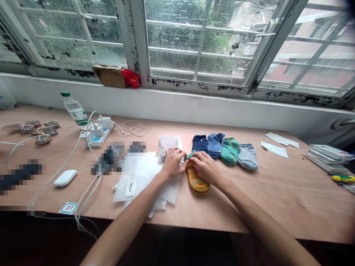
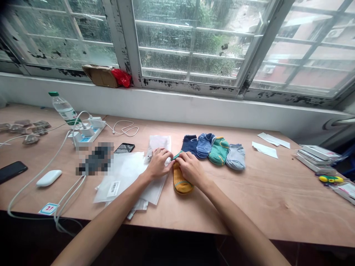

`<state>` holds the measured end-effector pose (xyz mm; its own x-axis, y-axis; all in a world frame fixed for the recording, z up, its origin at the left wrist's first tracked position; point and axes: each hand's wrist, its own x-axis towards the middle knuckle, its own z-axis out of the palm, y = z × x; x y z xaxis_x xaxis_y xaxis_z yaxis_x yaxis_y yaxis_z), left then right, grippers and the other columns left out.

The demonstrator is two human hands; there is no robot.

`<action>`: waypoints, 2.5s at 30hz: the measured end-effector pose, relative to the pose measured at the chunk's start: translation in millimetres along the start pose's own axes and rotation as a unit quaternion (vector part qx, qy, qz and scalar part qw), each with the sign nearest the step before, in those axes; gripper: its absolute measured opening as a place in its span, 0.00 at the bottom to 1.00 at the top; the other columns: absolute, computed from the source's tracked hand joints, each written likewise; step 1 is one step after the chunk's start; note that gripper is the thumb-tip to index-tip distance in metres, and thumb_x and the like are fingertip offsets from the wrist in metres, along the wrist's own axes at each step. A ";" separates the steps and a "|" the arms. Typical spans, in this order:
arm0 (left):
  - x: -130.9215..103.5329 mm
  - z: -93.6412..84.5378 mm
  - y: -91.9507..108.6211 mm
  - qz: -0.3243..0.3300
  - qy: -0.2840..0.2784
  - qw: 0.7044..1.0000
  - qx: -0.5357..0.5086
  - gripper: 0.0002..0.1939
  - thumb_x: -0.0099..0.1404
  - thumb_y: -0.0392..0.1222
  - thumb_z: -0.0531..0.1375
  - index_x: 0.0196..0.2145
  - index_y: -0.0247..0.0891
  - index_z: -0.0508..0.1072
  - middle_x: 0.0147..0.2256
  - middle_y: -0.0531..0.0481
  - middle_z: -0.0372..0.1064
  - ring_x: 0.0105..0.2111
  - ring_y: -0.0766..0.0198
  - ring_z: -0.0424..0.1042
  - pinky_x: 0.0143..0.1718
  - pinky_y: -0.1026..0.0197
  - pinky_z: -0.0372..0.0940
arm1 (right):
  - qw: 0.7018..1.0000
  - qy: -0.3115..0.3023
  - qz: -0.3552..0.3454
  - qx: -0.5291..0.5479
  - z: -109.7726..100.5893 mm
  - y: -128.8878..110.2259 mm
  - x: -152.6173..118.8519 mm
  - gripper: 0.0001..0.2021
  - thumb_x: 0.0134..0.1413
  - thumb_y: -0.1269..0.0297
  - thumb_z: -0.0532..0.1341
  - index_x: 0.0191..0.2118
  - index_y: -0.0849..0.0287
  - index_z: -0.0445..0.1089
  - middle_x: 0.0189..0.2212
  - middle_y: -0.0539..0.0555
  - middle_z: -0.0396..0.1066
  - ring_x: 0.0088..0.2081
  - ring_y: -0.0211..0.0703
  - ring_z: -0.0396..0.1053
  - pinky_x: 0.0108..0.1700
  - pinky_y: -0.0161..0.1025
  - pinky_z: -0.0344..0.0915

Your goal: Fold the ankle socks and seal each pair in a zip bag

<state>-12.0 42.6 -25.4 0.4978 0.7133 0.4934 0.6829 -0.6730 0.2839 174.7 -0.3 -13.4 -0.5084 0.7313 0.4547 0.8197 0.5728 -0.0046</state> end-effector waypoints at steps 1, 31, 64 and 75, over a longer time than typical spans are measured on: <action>-0.2 0.0 0.8 0.002 -0.001 1.000 -0.002 0.05 0.63 0.42 0.58 0.37 0.41 0.70 0.41 0.48 0.71 0.51 0.52 0.61 0.55 0.46 0.51 | 1.000 0.007 -0.002 -0.017 4.4 -0.2 -0.7 0.13 0.56 0.75 0.57 0.47 0.60 0.70 0.44 0.59 0.70 0.47 0.51 0.64 0.48 0.46 0.66; 3.5 -2.5 4.7 -0.064 -0.058 0.938 -0.334 0.11 0.67 0.46 0.54 0.33 0.36 0.70 0.31 0.50 0.70 0.29 0.67 0.67 0.31 0.64 0.63 | 0.988 0.062 -0.015 -0.140 13.8 -2.5 -15.6 0.08 0.60 0.74 0.55 0.33 0.60 0.70 0.36 0.58 0.70 0.45 0.51 0.60 0.52 0.48 0.55; -2.0 3.6 5.0 -0.120 0.009 0.983 -0.137 0.11 0.65 0.47 0.56 0.40 0.38 0.72 0.34 0.48 0.71 0.33 0.61 0.72 0.35 0.61 0.65 | 0.984 0.092 -0.010 -0.155 15.4 -7.9 -19.1 0.10 0.58 0.76 0.55 0.34 0.60 0.72 0.44 0.61 0.69 0.50 0.53 0.58 0.51 0.50 0.55; -3.2 5.3 5.9 -0.089 -0.011 0.989 -0.121 0.06 0.65 0.42 0.56 0.34 0.39 0.70 0.35 0.49 0.71 0.32 0.62 0.70 0.34 0.61 0.63 | 0.985 0.058 -0.003 -0.165 15.0 -6.7 -18.6 0.10 0.60 0.75 0.54 0.31 0.60 0.69 0.33 0.57 0.69 0.41 0.50 0.59 0.48 0.46 0.55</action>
<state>-6.8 37.4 -29.7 0.3953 0.8269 0.4000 0.6140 -0.5617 0.5545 174.7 -12.1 -35.1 -0.4962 0.6700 0.5522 0.8673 0.4120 0.2794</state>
